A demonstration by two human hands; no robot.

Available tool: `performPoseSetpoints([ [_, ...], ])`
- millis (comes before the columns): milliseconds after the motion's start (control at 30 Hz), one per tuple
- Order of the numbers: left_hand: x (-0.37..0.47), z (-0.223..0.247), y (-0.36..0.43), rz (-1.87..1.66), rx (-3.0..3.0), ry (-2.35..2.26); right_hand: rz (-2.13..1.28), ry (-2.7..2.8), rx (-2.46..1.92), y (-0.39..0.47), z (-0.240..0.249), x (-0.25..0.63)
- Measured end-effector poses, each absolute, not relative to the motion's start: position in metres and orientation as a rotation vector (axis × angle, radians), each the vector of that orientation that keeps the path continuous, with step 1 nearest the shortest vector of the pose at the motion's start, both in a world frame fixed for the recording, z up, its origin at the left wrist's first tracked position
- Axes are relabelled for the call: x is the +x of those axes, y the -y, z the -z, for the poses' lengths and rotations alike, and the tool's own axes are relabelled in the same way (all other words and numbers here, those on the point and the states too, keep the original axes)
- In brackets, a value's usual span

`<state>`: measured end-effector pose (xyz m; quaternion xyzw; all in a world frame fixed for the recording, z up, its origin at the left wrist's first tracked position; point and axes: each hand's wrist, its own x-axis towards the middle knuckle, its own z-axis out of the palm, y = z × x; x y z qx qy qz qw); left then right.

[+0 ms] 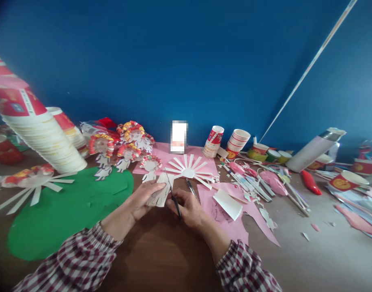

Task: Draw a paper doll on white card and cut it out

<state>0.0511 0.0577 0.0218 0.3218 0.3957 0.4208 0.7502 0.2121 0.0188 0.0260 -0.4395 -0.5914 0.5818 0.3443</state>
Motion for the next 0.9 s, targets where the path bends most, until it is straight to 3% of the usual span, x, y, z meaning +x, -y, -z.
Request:
performPoseSetpoints([
  [900, 0.0574, -0.0258, -0.0556, -0.936, 0.532, -0.828, -1.489, 1.503, -1.096, -0.0192, -0.0247, 0.2136],
])
